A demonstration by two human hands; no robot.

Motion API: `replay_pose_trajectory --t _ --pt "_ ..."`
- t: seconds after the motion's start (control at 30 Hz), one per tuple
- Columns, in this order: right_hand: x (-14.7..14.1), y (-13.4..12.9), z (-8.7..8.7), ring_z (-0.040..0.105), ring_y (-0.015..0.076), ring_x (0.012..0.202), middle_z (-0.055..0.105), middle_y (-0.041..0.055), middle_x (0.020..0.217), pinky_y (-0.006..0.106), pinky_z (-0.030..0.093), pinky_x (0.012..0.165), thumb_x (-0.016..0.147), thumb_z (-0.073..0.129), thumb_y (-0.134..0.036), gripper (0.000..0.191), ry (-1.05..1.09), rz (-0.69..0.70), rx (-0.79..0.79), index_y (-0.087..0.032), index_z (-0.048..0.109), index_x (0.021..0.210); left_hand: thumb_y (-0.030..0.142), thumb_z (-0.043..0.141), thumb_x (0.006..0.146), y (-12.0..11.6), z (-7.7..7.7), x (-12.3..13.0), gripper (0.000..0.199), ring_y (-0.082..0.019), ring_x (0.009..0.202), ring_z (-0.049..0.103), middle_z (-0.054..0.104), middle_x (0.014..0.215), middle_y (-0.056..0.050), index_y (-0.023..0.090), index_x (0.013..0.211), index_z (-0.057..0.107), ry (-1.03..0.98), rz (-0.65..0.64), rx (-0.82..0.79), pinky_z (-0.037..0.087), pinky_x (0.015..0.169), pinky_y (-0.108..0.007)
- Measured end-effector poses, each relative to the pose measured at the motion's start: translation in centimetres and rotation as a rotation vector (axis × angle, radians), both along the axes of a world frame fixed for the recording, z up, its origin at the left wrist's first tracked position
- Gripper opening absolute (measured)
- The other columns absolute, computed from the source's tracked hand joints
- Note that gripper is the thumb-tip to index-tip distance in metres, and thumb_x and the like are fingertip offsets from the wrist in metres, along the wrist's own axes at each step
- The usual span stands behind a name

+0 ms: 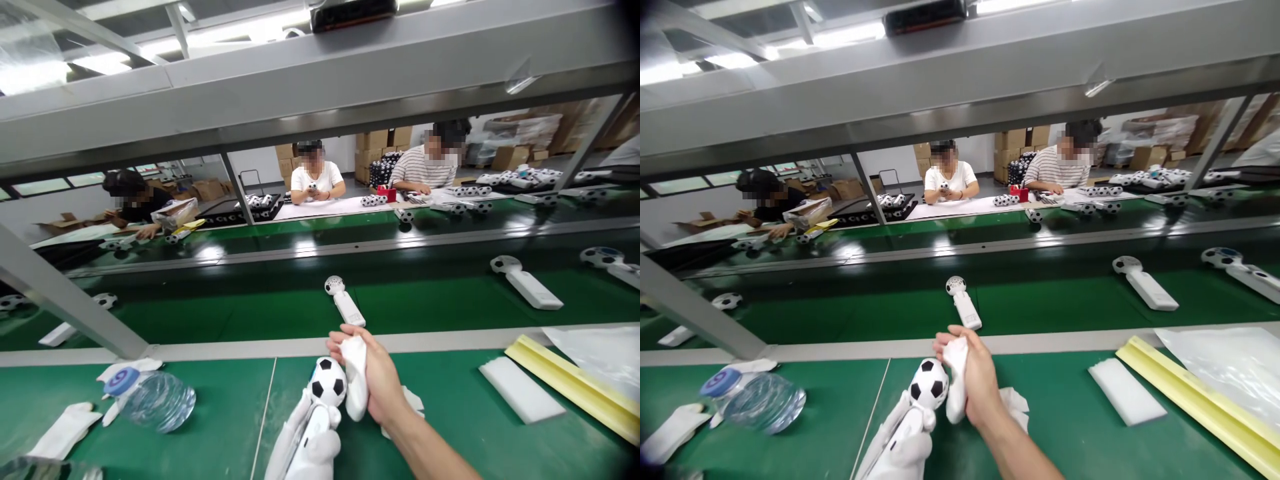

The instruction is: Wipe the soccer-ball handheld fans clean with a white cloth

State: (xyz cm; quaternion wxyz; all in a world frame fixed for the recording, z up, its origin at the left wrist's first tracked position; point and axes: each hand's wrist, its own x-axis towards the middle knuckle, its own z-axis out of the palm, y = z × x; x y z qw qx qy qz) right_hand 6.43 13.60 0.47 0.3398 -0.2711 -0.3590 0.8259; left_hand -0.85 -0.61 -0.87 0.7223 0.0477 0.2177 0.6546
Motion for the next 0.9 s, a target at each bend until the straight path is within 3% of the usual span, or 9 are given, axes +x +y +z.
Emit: replay_pose_trajectory --t 0.1,0.17,0.23,0.43,0.57,0.67,0.8,0.83,0.9 --pt "0.6 -1.6 0.7 0.058 0.0225 0.099 0.065 0.0081 0.103 0.037 0.042 0.09 0.09 0.041 -0.031 0.026 -0.091 0.054 0.709 -0.021 0.06 0.103 0.042 0.047 0.089 0.0 -0.2 0.1 0.034 -0.009 0.062 0.054 0.057 0.084 -0.004 0.013 0.105 0.054 -0.001 0.009 -0.008 0.049 0.053 -0.022" --pt "0.5 -1.9 0.7 0.055 0.022 0.104 0.064 0.0063 0.107 0.037 0.039 0.093 0.091 0.037 -0.03 0.029 -0.168 0.092 0.959 -0.023 0.059 0.109 0.04 0.048 0.089 0.0 -0.2 0.2 0.032 -0.009 0.062 0.054 0.057 0.084 -0.003 0.013 0.103 0.054 0.0 0.006 -0.014 0.049 0.053 -0.022" --pt "-0.2 -1.5 0.5 0.059 0.0219 0.098 0.066 0.0064 0.103 0.037 0.043 0.087 0.092 0.036 -0.032 0.03 -0.214 0.138 0.874 -0.023 0.056 0.112 0.039 0.049 0.089 0.1 -0.2 0.2 0.03 -0.009 0.062 0.054 0.057 0.083 -0.003 0.012 0.101 0.055 0.002 0.0 -0.018 0.049 0.054 -0.022" --pt "-1.9 1.4 -0.4 0.066 0.0263 0.074 0.067 0.0142 0.09 0.033 0.049 0.056 0.083 0.047 -0.027 0.028 -0.169 0.294 0.094 -0.014 0.049 0.109 0.038 0.049 0.089 0.1 0.1 -0.1 0.03 -0.009 0.062 0.054 0.057 0.083 -0.003 0.012 0.102 0.054 0.005 -0.032 -0.021 0.049 0.054 -0.022" --pt "-1.1 1.8 0.6 0.066 0.0237 0.079 0.065 0.0147 0.101 0.033 0.05 0.064 0.085 0.045 -0.029 0.027 -0.135 0.147 0.002 -0.015 0.046 0.108 0.04 0.048 0.089 -0.1 0.3 -0.1 0.032 -0.009 0.062 0.054 0.057 0.083 -0.003 0.012 0.103 0.054 -0.004 -0.042 -0.025 0.049 0.053 -0.022" --pt "0.2 0.6 1.9 0.063 0.0232 0.089 0.066 0.0117 0.101 0.036 0.049 0.077 0.089 0.04 -0.035 0.028 -0.078 0.05 0.19 -0.017 0.049 0.109 0.043 0.046 0.09 -0.2 0.2 0.0 0.035 -0.009 0.061 0.054 0.057 0.082 -0.003 0.012 0.105 0.054 -0.019 -0.046 -0.029 0.049 0.052 -0.022" --pt "0.8 -0.8 2.0 0.057 0.0233 0.1 0.064 0.006 0.107 0.039 0.041 0.088 0.091 0.037 -0.031 0.03 -0.223 0.186 0.94 -0.025 0.055 0.114 0.046 0.045 0.089 0.0 0.2 0.1 0.039 -0.009 0.059 0.054 0.057 0.082 -0.004 0.012 0.107 0.052 -0.04 -0.064 -0.037 0.049 0.05 -0.021" --pt "0.5 -0.7 1.7 0.058 0.0231 0.098 0.064 0.0053 0.107 0.039 0.042 0.087 0.091 0.037 -0.03 0.031 -0.277 0.218 1.006 -0.027 0.055 0.116 0.045 0.045 0.089 0.1 0.2 0.1 0.038 -0.008 0.059 0.054 0.057 0.082 -0.003 0.012 0.106 0.053 -0.043 -0.07 -0.038 0.048 0.05 -0.021" --pt "-0.3 0.0 0.9 0.062 0.0224 0.084 0.067 0.0056 0.096 0.037 0.046 0.076 0.09 0.038 -0.031 0.032 -0.331 0.246 0.84 -0.025 0.054 0.116 0.043 0.047 0.089 0.2 0.2 0.1 0.036 -0.008 0.059 0.054 0.057 0.082 -0.003 0.012 0.105 0.053 -0.048 -0.082 -0.04 0.048 0.05 -0.021"
